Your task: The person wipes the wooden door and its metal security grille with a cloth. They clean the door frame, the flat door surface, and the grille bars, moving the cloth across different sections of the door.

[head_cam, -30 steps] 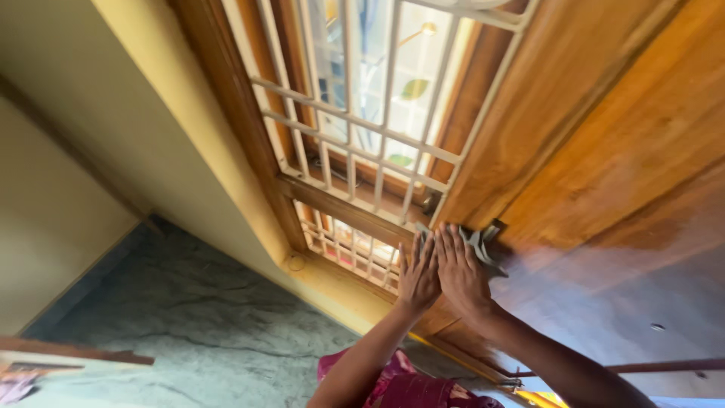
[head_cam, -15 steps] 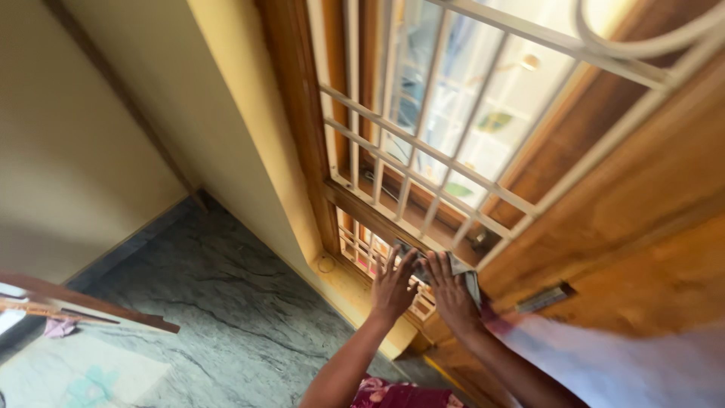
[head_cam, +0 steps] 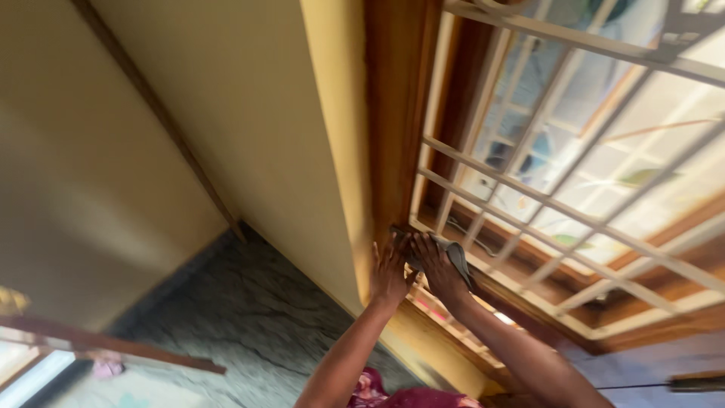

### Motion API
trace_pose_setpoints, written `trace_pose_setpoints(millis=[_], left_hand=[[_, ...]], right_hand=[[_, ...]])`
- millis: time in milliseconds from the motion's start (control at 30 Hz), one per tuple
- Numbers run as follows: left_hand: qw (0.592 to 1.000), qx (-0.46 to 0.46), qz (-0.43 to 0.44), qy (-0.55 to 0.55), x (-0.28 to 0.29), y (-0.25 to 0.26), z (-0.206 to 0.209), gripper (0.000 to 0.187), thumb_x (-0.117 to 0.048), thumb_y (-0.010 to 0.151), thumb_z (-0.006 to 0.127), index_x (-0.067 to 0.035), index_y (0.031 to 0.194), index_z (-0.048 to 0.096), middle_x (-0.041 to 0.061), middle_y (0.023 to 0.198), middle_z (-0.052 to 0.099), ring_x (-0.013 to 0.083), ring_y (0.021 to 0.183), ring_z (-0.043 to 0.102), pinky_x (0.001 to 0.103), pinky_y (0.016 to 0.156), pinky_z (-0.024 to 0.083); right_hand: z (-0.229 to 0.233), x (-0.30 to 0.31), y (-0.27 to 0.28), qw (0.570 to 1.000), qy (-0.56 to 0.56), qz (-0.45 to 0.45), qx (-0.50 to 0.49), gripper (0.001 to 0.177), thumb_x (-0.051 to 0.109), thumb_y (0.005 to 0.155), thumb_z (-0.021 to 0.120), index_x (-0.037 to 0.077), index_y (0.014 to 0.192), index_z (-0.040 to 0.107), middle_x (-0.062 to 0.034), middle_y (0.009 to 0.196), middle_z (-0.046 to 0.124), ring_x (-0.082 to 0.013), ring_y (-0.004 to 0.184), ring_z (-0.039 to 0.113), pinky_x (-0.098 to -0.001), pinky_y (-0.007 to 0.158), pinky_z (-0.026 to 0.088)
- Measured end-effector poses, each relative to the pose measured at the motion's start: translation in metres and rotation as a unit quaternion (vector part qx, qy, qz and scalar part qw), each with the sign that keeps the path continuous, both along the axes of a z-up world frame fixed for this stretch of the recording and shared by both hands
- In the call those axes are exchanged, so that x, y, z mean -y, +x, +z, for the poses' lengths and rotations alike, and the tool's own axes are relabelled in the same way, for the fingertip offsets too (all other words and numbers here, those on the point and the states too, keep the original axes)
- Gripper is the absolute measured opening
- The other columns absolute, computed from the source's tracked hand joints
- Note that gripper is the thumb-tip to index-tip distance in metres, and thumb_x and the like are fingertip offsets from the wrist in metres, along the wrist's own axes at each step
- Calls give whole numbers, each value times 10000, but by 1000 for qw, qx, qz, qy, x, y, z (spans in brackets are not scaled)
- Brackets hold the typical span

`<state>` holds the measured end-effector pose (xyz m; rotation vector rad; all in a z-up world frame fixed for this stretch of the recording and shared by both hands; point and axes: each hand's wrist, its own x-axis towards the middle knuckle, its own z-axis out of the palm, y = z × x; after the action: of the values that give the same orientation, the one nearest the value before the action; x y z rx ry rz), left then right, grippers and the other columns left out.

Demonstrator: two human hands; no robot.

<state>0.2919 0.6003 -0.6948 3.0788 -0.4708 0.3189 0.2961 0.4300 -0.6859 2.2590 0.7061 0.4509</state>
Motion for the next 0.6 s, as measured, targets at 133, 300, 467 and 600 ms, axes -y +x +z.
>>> trace_pose_setpoints(millis=[133, 300, 467, 600], left_hand=[[998, 38, -32, 47, -54, 38, 4, 764, -533, 937, 538, -207, 1596, 330, -52, 1702, 125, 233, 1577, 48, 538, 1249, 6], [991, 100, -47, 74, -68, 50, 39, 837, -573, 962, 555, -78, 1609, 364, 135, 1698, 261, 279, 1573, 174, 453, 1251, 86], [969, 197, -110, -105, -61, 54, 146, 786, -496, 923, 620, -43, 1527, 399, 212, 1596, 397, 337, 1492, 367, 481, 1226, 259], [939, 271, -125, -171, -53, 68, 258, 810, -503, 986, 586, 48, 1547, 391, 270, 1579, 397, 388, 1474, 371, 449, 1211, 280]], right_hand=[[-16, -47, 46, 999, 32, 4, -43, 774, 303, 907, 514, -13, 1589, 330, -223, 1680, 215, -354, 1558, 160, -472, 1224, 177], [32, -75, 70, 983, 178, 33, 41, 605, 318, 935, 548, 97, 1496, 507, -78, 1700, 295, -275, 1563, 229, -496, 1088, 370], [171, -95, 100, 970, 179, -38, 158, 636, 409, 975, 520, 174, 1563, 458, -30, 1684, 335, -310, 1529, 259, -599, 1057, 375], [298, -96, 111, 939, 179, -55, 287, 668, 521, 1040, 487, 263, 1651, 400, -30, 1723, 294, -315, 1582, 209, -700, 1128, 266]])
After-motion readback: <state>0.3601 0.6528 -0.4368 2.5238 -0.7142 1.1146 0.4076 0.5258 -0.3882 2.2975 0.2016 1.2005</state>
